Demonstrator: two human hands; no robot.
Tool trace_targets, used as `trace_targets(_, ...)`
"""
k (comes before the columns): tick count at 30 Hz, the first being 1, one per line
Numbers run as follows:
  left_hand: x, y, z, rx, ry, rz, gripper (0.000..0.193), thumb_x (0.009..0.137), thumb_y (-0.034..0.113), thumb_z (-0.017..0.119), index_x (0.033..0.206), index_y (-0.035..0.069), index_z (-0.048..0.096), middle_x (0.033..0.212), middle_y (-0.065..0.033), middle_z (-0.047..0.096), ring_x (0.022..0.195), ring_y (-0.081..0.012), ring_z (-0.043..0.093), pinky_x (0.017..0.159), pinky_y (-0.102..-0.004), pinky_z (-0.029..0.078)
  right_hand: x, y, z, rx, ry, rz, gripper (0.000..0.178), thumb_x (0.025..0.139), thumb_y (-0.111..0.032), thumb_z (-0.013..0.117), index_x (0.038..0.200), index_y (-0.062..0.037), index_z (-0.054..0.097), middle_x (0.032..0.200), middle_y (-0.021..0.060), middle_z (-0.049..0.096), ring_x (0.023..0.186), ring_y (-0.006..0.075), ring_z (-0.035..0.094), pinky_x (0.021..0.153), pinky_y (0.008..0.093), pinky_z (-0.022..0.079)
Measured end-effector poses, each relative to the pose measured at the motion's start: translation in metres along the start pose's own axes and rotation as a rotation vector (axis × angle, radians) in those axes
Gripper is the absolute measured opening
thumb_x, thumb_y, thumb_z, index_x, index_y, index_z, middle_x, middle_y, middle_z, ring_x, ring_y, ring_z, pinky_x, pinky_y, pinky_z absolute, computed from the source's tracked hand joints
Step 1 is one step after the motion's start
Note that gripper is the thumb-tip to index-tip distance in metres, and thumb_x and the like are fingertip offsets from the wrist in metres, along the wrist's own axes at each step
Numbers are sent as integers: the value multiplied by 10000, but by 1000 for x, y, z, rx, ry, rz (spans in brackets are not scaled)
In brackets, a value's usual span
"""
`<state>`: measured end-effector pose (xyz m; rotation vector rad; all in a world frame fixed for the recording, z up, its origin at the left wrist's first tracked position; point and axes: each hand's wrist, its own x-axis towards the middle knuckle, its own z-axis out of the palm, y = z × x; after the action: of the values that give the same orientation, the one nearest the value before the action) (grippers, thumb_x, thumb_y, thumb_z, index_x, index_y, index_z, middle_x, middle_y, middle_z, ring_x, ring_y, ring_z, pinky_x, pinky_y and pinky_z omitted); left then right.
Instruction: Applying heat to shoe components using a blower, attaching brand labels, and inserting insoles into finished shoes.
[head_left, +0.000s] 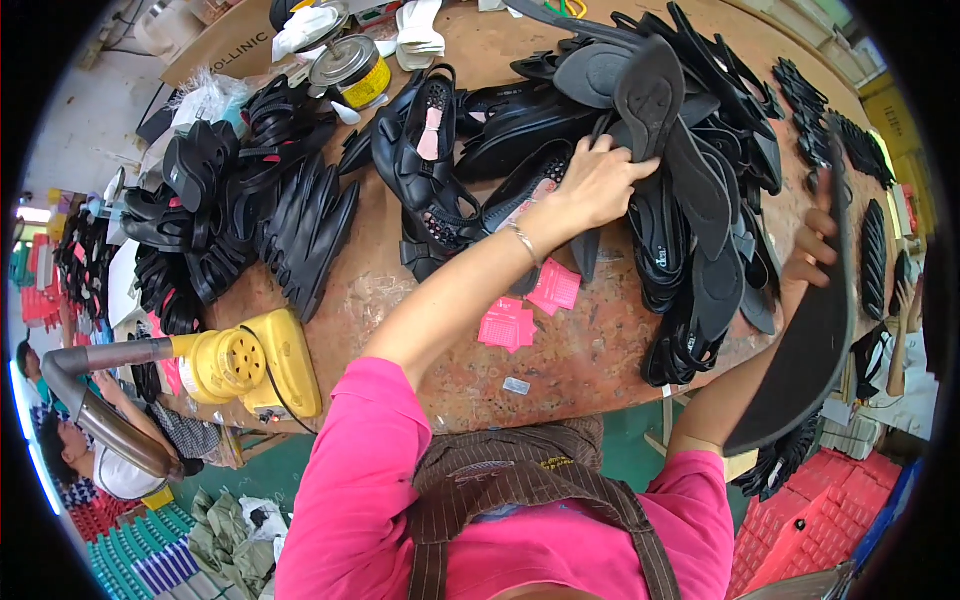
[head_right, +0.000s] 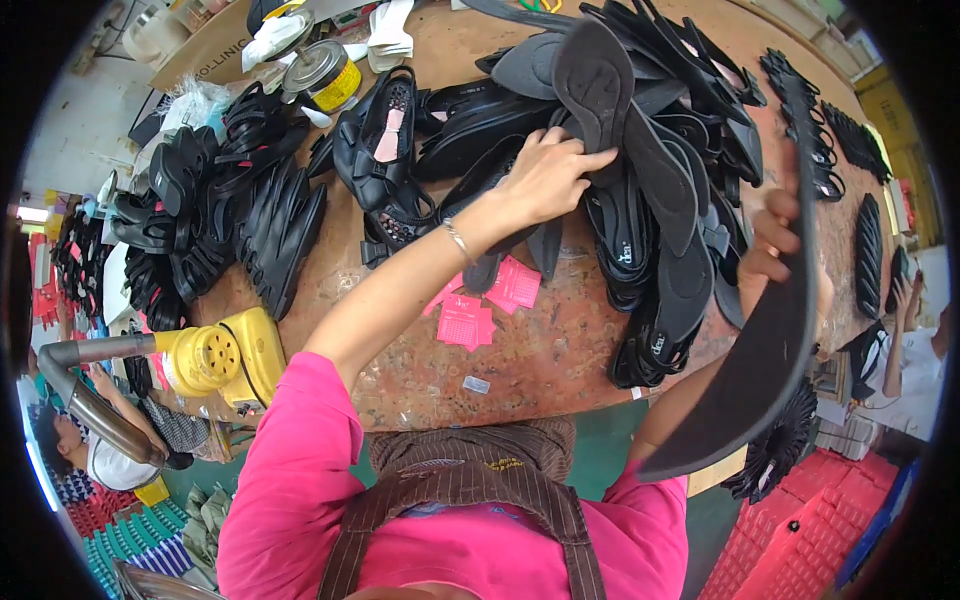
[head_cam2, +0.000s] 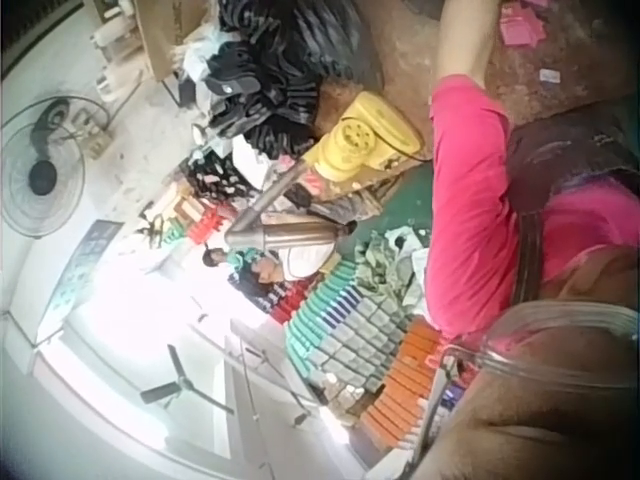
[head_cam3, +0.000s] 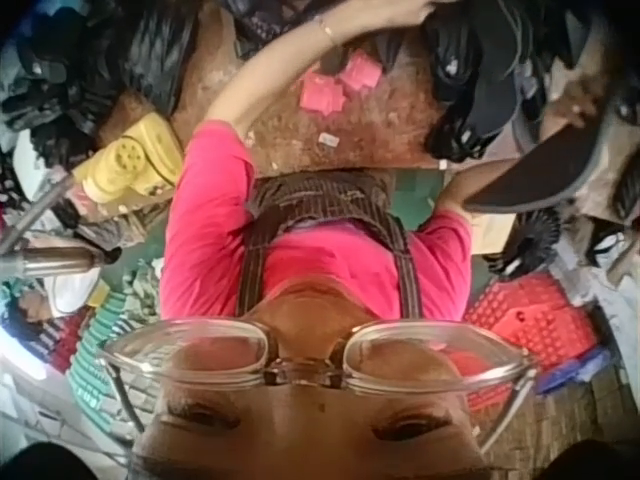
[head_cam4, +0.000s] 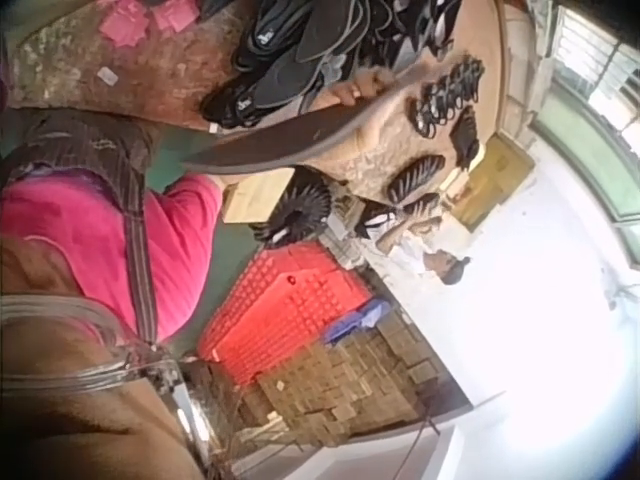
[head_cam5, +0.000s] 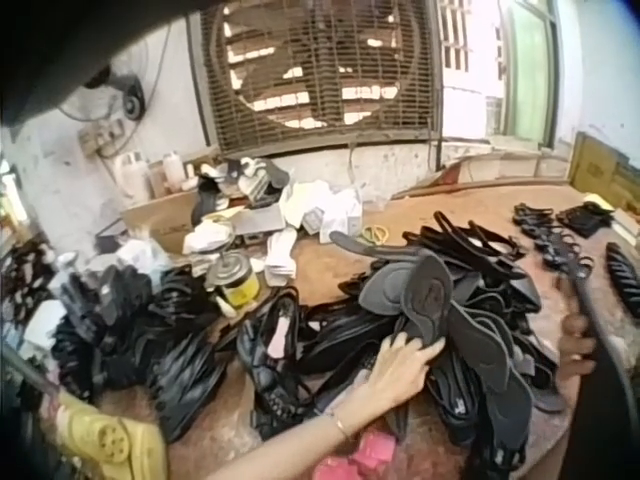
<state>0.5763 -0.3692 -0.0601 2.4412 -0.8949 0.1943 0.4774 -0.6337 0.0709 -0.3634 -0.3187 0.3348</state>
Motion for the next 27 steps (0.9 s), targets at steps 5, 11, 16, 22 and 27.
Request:
trace_targets(5,-25,-41,-78,-89,-135,-116,295,823,176,611,1082,188,750,965,-96,730,911,-287,689,770,-386,560,-35,32,46,-437,104,-377,805,936,-65,583,1566,-65,82,976,59,427,785,116,456,654,243,460)
trace_targets(11,-131,-122,-153,556,-321,-275,444,823,396,727,1143,110,615,987,-126,676,977,-306,632,864,-446,448,-67,102,14,-302,317,57,584,1026,-345,417,1457,34,309,923,73,472,557,79,404,421,235,354)
trace_targets(16,-190,-30,-182,65,228,-308,397,757,219,801,1092,102,621,818,-76,619,803,-247,603,787,-378,449,-89,172,0,-367,362,165,670,943,-419,553,1382,74,441,973,64,550,613,96,421,542,265,410)
trace_targets(22,-317,95,-120,158,403,-698,312,806,150,763,1069,55,623,786,-90,627,705,-241,617,677,-345,485,-94,224,-3,-525,416,477,526,964,-373,533,1267,54,587,1035,89,597,768,104,508,692,264,430)
trace_targets(27,-342,121,-30,-185,265,-926,343,873,156,691,1176,33,587,1075,-180,636,979,-360,632,821,-433,498,-93,256,11,-1122,233,476,410,1017,-262,481,1201,75,625,1082,85,608,959,168,571,819,307,457)
